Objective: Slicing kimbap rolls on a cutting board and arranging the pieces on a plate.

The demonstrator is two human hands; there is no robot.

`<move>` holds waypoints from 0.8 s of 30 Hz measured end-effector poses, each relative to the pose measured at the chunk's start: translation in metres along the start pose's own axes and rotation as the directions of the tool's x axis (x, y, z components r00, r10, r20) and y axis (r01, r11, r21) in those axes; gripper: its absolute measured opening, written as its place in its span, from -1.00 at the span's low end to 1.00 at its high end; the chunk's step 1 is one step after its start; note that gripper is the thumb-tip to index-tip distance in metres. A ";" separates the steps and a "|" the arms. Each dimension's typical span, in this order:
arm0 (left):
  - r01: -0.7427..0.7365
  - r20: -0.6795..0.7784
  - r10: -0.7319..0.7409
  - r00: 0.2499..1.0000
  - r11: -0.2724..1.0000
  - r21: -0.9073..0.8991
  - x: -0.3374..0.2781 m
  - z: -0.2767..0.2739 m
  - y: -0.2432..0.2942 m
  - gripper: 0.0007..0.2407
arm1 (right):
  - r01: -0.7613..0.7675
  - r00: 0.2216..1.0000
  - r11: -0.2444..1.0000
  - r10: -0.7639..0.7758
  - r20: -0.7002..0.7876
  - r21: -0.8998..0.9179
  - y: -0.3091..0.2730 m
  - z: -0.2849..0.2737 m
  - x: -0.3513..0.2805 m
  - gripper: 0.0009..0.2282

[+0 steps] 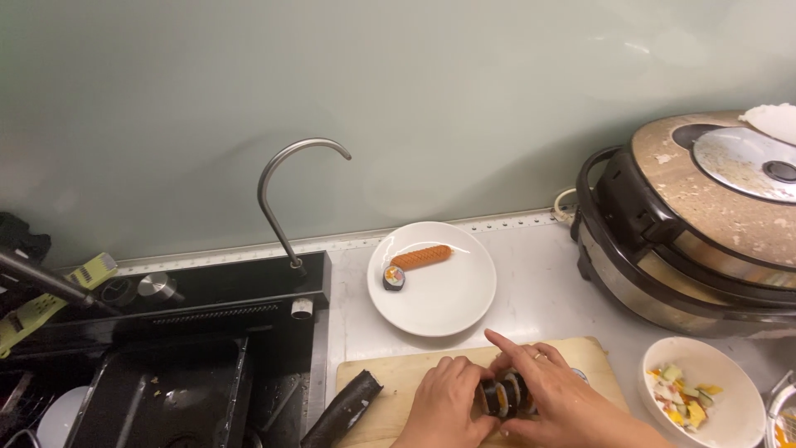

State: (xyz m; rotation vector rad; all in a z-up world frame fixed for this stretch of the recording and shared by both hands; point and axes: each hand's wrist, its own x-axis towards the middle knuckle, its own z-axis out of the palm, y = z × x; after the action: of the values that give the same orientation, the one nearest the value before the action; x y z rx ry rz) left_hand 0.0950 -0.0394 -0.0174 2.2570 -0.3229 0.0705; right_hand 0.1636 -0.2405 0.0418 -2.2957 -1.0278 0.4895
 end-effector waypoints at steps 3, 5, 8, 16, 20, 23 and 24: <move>0.001 0.014 -0.001 1.000 1.000 -0.007 0.000 -0.003 -0.002 -0.61 | -0.004 1.000 1.000 0.004 0.017 0.005 0.005 0.003 0.004 0.10; 0.006 0.036 -0.005 0.999 1.000 -0.010 -0.001 -0.005 -0.003 -0.60 | -0.061 0.997 0.998 0.060 0.047 0.019 0.003 0.003 0.006 0.12; 0.013 0.021 -0.013 1.000 1.000 -0.003 0.001 -0.017 0.004 -0.61 | -0.034 0.999 0.999 0.034 0.017 0.017 0.008 -0.002 0.005 0.13; 0.017 0.034 -0.019 0.999 0.998 0.062 0.008 -0.040 0.010 -0.59 | 0.022 0.999 0.996 -0.026 -0.044 -0.085 0.047 -0.041 -0.022 0.02; 0.011 0.051 -0.016 0.999 0.996 0.084 0.019 -0.035 0.003 -0.61 | -0.181 0.983 0.981 0.182 -0.002 -0.075 0.049 -0.062 -0.034 -0.08; 0.089 0.073 -0.097 0.993 0.991 0.103 0.044 -0.049 0.014 -0.64 | -0.263 0.965 0.964 0.264 0.001 -0.042 0.043 -0.075 -0.039 -0.22; 0.087 0.069 -0.095 0.993 0.990 0.107 0.057 -0.052 0.012 -0.64 | -0.260 0.966 0.965 0.260 -0.002 -0.043 0.045 -0.076 -0.039 -0.22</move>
State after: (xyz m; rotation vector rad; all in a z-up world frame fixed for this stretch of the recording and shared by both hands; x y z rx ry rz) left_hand 0.1495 -0.0191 0.0337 2.3781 -0.2602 -0.0455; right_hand 0.2046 -0.3216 0.0755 -2.4831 -0.7471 0.5810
